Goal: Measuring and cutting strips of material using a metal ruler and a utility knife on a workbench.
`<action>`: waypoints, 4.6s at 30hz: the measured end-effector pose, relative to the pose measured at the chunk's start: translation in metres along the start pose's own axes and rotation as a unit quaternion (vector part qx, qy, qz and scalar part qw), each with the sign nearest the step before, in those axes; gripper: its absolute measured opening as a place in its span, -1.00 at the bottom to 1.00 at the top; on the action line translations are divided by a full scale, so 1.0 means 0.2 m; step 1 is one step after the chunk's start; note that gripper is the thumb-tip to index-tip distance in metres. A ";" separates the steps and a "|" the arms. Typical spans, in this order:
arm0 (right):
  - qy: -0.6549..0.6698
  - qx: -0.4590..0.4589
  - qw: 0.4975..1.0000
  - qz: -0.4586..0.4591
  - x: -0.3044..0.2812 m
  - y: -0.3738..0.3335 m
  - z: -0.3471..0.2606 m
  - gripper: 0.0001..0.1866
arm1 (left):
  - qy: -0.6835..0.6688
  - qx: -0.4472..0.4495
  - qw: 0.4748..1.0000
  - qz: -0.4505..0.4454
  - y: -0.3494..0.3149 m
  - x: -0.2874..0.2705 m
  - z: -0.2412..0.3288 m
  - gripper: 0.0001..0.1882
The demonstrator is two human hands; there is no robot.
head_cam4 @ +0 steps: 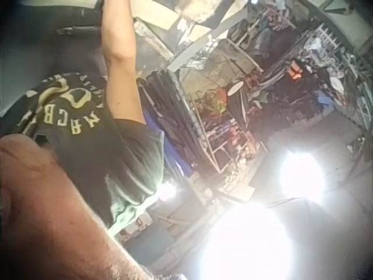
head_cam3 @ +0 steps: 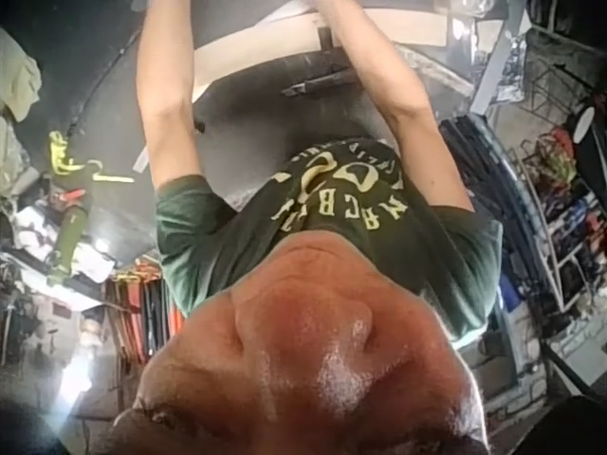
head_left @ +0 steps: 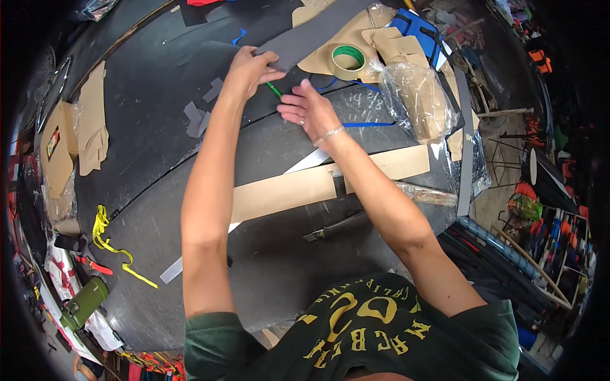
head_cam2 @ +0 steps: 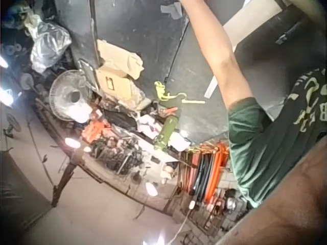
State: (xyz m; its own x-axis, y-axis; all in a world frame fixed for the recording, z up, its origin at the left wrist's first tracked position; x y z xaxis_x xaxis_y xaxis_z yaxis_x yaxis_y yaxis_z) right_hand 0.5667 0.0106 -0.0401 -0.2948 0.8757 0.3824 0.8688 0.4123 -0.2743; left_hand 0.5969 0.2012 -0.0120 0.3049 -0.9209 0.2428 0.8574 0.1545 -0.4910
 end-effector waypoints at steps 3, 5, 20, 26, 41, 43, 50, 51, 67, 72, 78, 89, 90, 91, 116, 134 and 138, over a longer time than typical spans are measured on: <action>0.116 0.045 0.992 0.027 0.06 0.11 -0.01 -0.23 | 0.045 0.051 0.995 0.067 -0.31 -0.07 0.02 -0.50; 0.158 0.029 0.987 -0.024 0.11 0.19 0.00 -0.31 | 0.072 0.054 0.992 0.087 -0.56 -0.15 0.03 -0.55; 0.159 -0.171 0.967 0.103 0.20 0.39 -0.01 -0.58 | 0.105 0.011 0.938 0.331 -2.00 -1.02 -0.28 -0.61; -0.076 -0.193 0.960 0.188 -0.12 -0.06 -0.29 -0.48 | 0.082 -0.055 0.945 0.313 -1.82 -1.22 -0.44 -0.53; -0.461 -0.369 0.792 0.154 -0.70 -0.54 -0.41 -0.69 | 0.200 -0.088 0.933 0.285 -1.41 -1.32 -0.66 -0.41; -0.474 -0.244 0.846 -0.025 -0.60 -0.76 -0.42 -0.76 | 0.260 -0.029 0.892 0.368 -1.45 -1.28 -0.68 -0.38; -0.621 -0.221 0.702 -0.271 -0.54 -1.36 -0.18 -0.52 | 0.258 0.135 0.861 0.418 -1.47 -1.03 -0.87 -0.22; -0.621 -0.224 0.702 -0.267 -0.54 -1.37 -0.17 -0.52 | 0.239 0.149 0.867 0.412 -1.47 -1.01 -0.89 -0.21; -0.605 -0.233 0.691 -0.320 -0.47 -1.27 -0.12 -0.44 | 0.283 0.048 0.855 0.432 -1.53 -0.98 -0.96 -0.15; -0.477 -0.200 0.802 -0.299 -0.37 -1.33 -0.07 -0.35 | 0.309 0.046 0.850 0.425 -1.55 -1.11 -0.88 -0.35; -0.451 0.002 0.843 -0.294 0.09 -1.38 0.00 -0.43 | 0.484 0.128 0.765 0.405 -1.47 -1.22 -0.81 -0.39; -0.487 -0.143 0.839 -0.197 1.07 -1.03 0.56 -0.61 | 0.464 0.236 0.793 0.317 -1.41 -1.36 -0.86 -0.37; -0.542 -0.153 0.806 -0.181 1.14 -0.96 0.59 -0.60 | 0.425 0.252 0.808 0.321 -1.40 -1.38 -0.87 -0.43; -0.596 -0.162 0.769 -0.165 1.20 -0.90 0.63 -0.58 | 0.384 0.268 0.823 0.323 -1.40 -1.39 -0.87 -0.49; -0.730 -0.109 0.665 -0.116 1.41 -0.73 0.73 -0.35 | 0.429 0.303 0.796 0.303 -1.37 -1.37 -0.91 -0.33; -0.293 -0.015 0.955 -0.042 0.90 -0.91 0.34 -0.45 | 0.492 0.292 0.764 0.298 -1.41 -1.34 -0.85 -0.43; -0.314 -0.020 0.945 0.091 0.27 -1.31 0.04 -0.54 | 0.485 0.281 0.769 0.307 -1.39 -1.42 -0.92 -0.42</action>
State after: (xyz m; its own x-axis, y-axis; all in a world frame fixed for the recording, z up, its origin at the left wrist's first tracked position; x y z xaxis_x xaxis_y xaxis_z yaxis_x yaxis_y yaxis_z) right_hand 0.3204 -0.0479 0.0461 -0.3064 0.9127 -0.2704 0.9384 0.2420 -0.2465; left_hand 0.1947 0.3540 -0.0982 0.5052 -0.4039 -0.7626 0.8018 0.5465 0.2417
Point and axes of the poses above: each hand's wrist, its own y-axis towards the middle knuckle, its own x-axis out of the palm, z = x × y, the point moved 1 cm from there along y, towards the middle knuckle, and after that the axes turned 11 degrees about -x, right-handed, at the moved point
